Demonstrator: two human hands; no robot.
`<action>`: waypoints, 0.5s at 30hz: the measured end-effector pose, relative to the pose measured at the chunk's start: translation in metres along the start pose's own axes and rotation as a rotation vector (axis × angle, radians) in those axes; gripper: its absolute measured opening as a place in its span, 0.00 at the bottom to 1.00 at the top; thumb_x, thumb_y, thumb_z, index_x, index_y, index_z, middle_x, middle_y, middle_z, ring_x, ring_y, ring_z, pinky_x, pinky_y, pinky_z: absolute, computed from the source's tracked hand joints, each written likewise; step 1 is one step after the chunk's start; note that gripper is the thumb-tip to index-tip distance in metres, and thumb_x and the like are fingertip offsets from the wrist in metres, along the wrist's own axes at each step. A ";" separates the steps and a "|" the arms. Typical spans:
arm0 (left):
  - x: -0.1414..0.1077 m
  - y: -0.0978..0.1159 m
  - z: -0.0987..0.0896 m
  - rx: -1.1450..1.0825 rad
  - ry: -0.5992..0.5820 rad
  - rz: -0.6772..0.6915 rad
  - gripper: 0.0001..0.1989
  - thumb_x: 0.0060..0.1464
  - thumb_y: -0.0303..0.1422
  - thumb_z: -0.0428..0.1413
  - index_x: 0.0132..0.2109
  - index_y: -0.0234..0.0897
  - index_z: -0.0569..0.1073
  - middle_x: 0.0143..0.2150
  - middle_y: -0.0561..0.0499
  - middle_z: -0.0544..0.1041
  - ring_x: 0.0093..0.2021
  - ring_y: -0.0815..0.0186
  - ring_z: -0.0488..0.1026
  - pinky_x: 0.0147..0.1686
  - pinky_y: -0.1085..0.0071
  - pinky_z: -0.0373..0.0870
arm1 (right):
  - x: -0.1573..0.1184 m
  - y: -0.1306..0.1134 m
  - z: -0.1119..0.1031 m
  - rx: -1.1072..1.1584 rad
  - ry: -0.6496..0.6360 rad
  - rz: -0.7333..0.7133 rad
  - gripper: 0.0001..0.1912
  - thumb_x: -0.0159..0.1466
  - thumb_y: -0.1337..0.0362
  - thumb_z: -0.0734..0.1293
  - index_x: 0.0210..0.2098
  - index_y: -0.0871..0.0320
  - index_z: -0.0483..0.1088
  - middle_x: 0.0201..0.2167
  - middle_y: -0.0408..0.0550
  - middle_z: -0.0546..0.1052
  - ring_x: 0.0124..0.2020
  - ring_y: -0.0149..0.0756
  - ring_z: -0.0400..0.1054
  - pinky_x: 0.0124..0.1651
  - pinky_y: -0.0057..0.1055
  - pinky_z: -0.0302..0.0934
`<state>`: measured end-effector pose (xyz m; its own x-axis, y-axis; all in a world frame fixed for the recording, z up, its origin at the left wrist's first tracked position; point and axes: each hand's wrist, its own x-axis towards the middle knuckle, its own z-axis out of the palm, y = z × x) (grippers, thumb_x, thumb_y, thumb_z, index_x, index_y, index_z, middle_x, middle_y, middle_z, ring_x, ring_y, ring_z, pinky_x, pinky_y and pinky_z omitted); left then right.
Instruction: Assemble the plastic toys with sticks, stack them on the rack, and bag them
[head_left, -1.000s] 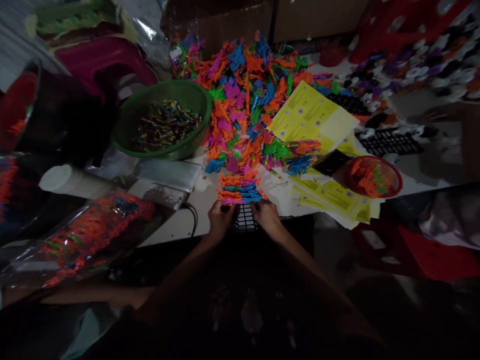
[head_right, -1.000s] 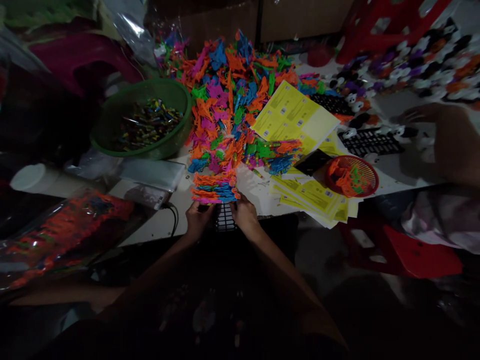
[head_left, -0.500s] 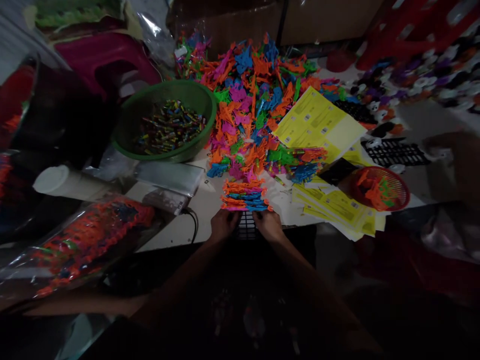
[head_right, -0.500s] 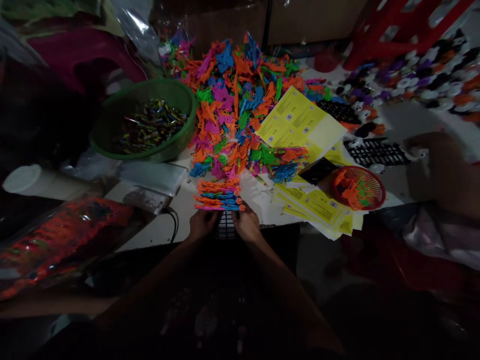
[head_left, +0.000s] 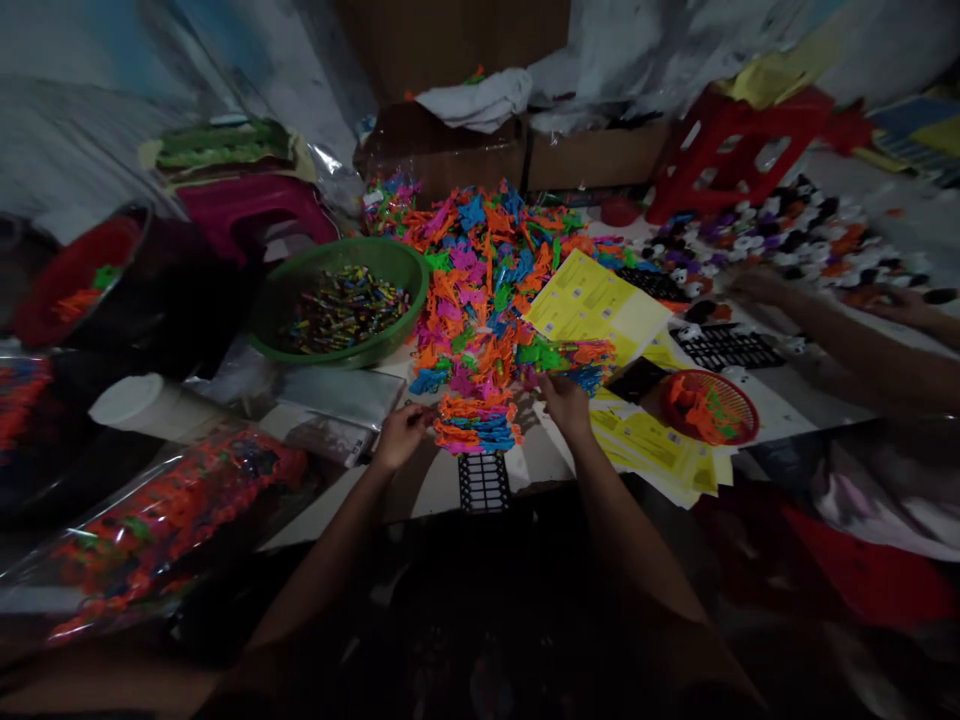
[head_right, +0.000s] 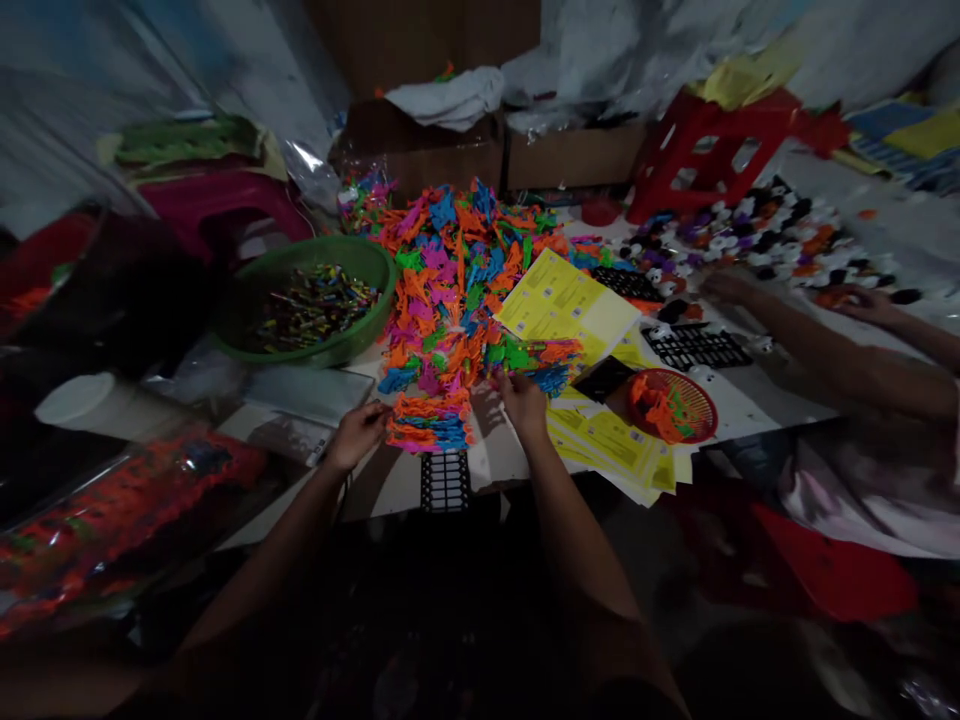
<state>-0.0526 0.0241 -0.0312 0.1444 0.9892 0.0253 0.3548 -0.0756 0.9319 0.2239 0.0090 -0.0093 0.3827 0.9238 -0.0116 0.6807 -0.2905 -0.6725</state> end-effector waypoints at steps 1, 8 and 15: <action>0.015 0.009 0.004 -0.067 0.006 -0.030 0.13 0.42 0.42 0.54 0.27 0.36 0.74 0.20 0.52 0.72 0.19 0.70 0.65 0.19 0.75 0.59 | 0.011 -0.008 0.005 -0.050 -0.007 0.015 0.23 0.59 0.48 0.57 0.27 0.60 0.72 0.24 0.51 0.76 0.26 0.35 0.70 0.27 0.26 0.57; 0.104 0.051 0.045 0.094 -0.346 -0.140 0.22 0.39 0.52 0.55 0.23 0.33 0.69 0.16 0.55 0.64 0.18 0.72 0.60 0.20 0.75 0.52 | 0.020 -0.003 0.016 0.034 -0.064 0.011 0.16 0.56 0.54 0.61 0.27 0.59 0.73 0.23 0.47 0.76 0.26 0.33 0.69 0.24 0.24 0.53; 0.150 0.049 0.093 0.608 -0.492 -0.057 0.24 0.32 0.47 0.62 0.11 0.37 0.58 0.11 0.56 0.53 0.20 0.68 0.59 0.23 0.73 0.48 | -0.038 0.025 -0.006 0.492 -0.110 0.183 0.21 0.52 0.47 0.63 0.18 0.59 0.66 0.14 0.42 0.67 0.14 0.26 0.57 0.20 0.24 0.51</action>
<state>0.0723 0.1570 -0.0155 0.4530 0.8349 -0.3125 0.7971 -0.2224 0.5614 0.2298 -0.0347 -0.0212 0.3820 0.8974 -0.2207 0.2261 -0.3223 -0.9192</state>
